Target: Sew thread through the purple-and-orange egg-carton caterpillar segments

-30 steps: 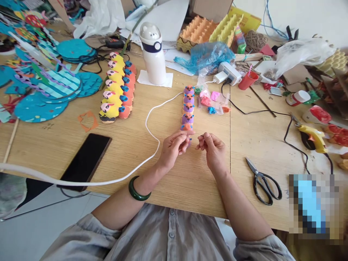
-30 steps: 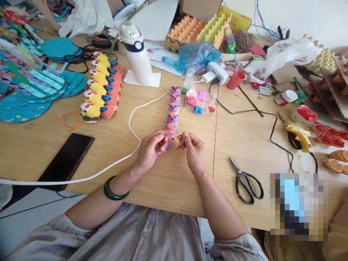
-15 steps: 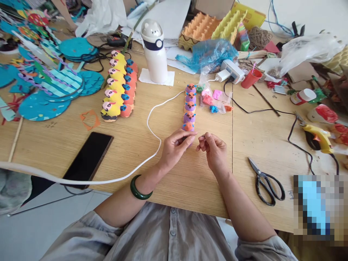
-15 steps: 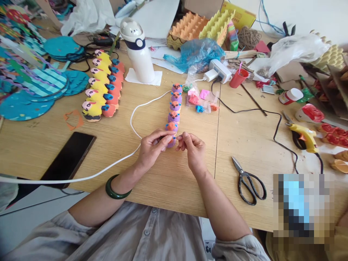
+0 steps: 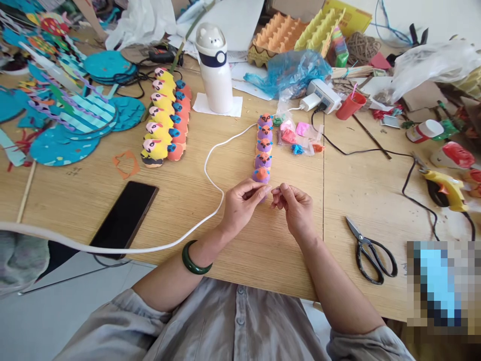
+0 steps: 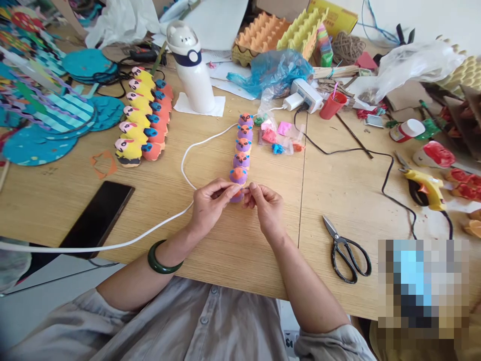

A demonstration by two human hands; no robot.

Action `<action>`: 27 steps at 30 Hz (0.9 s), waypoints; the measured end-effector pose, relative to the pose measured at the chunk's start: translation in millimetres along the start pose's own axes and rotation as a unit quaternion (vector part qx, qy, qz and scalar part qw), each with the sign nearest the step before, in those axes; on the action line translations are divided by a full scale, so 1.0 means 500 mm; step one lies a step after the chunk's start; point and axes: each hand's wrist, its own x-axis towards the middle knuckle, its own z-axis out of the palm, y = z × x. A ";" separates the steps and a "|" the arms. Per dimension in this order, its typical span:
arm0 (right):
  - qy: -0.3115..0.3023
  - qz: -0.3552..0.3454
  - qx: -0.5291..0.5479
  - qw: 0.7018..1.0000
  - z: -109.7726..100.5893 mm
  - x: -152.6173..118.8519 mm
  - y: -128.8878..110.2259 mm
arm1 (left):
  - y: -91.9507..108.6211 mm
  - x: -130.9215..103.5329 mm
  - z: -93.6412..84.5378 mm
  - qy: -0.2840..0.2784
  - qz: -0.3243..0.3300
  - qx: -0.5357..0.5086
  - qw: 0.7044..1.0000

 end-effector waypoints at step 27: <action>-0.014 0.006 -0.014 1.000 0.005 -0.003 -0.001 | -0.013 0.000 -0.006 0.003 0.115 0.082 0.990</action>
